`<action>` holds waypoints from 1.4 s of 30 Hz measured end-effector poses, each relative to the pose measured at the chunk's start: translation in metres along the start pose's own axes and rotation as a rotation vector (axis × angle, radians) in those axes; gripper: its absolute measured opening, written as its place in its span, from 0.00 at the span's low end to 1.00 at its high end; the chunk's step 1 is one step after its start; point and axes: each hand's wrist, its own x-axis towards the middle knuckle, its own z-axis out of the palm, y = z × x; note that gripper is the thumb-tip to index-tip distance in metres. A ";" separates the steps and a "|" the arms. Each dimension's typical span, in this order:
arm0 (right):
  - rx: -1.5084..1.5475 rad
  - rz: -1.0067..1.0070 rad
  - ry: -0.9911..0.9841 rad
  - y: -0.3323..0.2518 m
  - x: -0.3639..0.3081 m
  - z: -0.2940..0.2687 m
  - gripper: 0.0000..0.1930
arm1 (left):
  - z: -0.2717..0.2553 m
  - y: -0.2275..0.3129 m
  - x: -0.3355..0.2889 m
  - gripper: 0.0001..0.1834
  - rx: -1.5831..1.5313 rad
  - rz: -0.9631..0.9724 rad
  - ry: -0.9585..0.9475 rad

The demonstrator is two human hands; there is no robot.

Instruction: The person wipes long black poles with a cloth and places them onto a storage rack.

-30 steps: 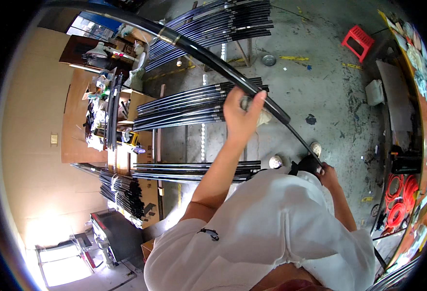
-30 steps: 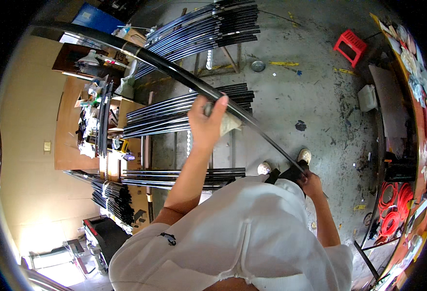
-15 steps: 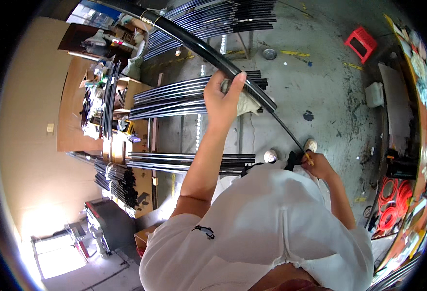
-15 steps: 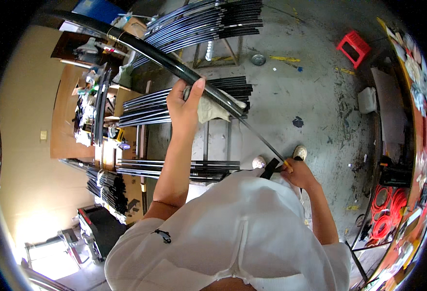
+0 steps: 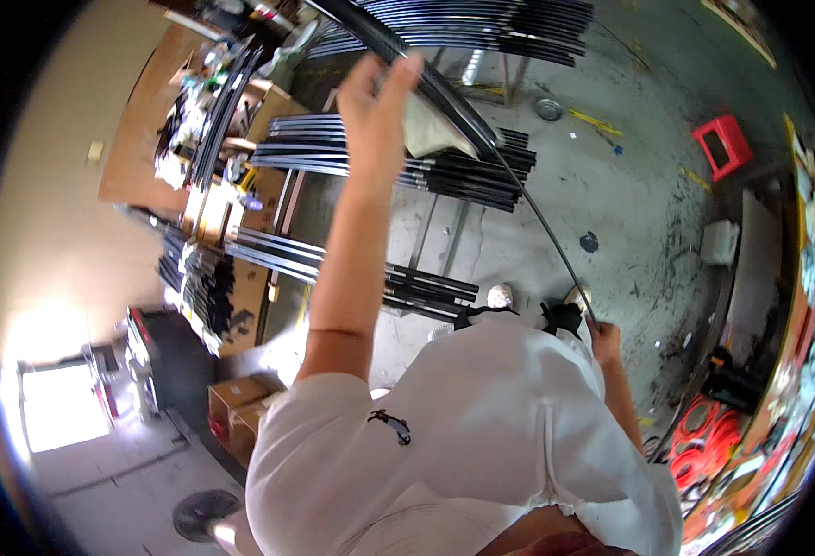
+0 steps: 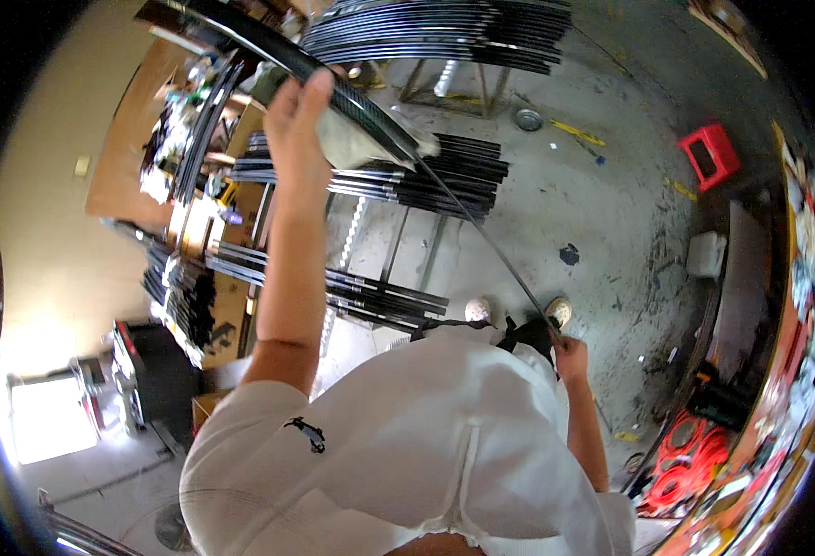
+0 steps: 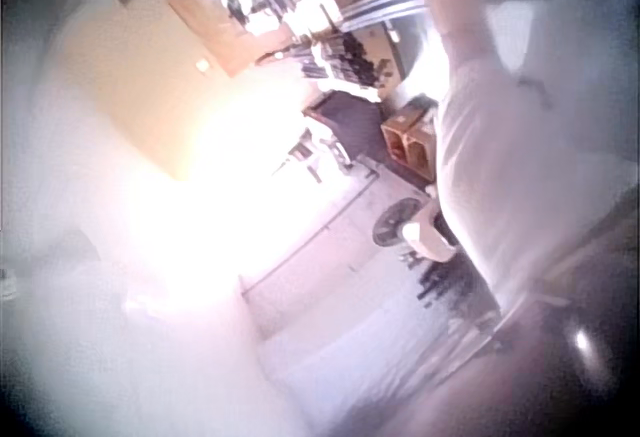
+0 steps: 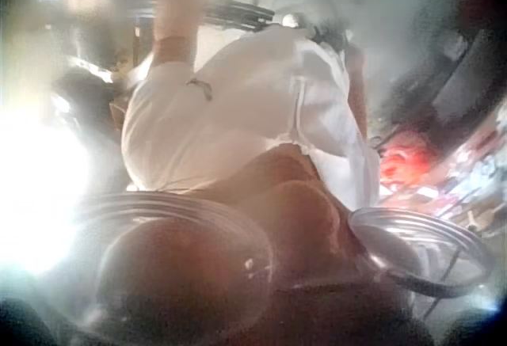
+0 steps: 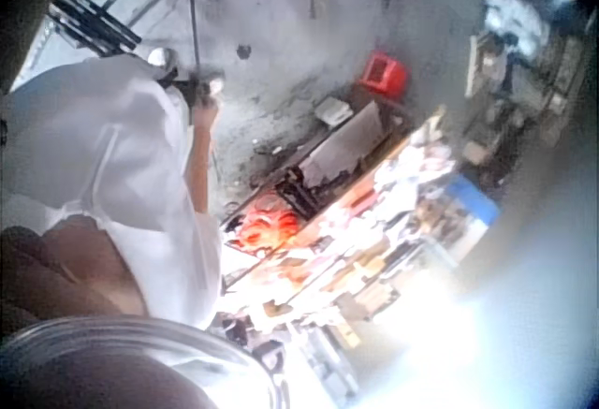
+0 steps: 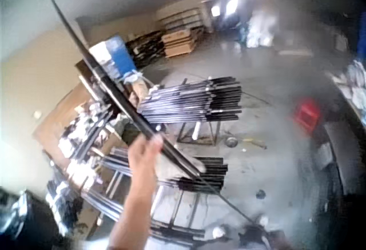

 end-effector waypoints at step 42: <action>0.223 0.327 -0.089 0.025 -0.027 -0.102 0.25 | -0.089 -0.350 -0.317 0.35 0.453 -1.520 0.783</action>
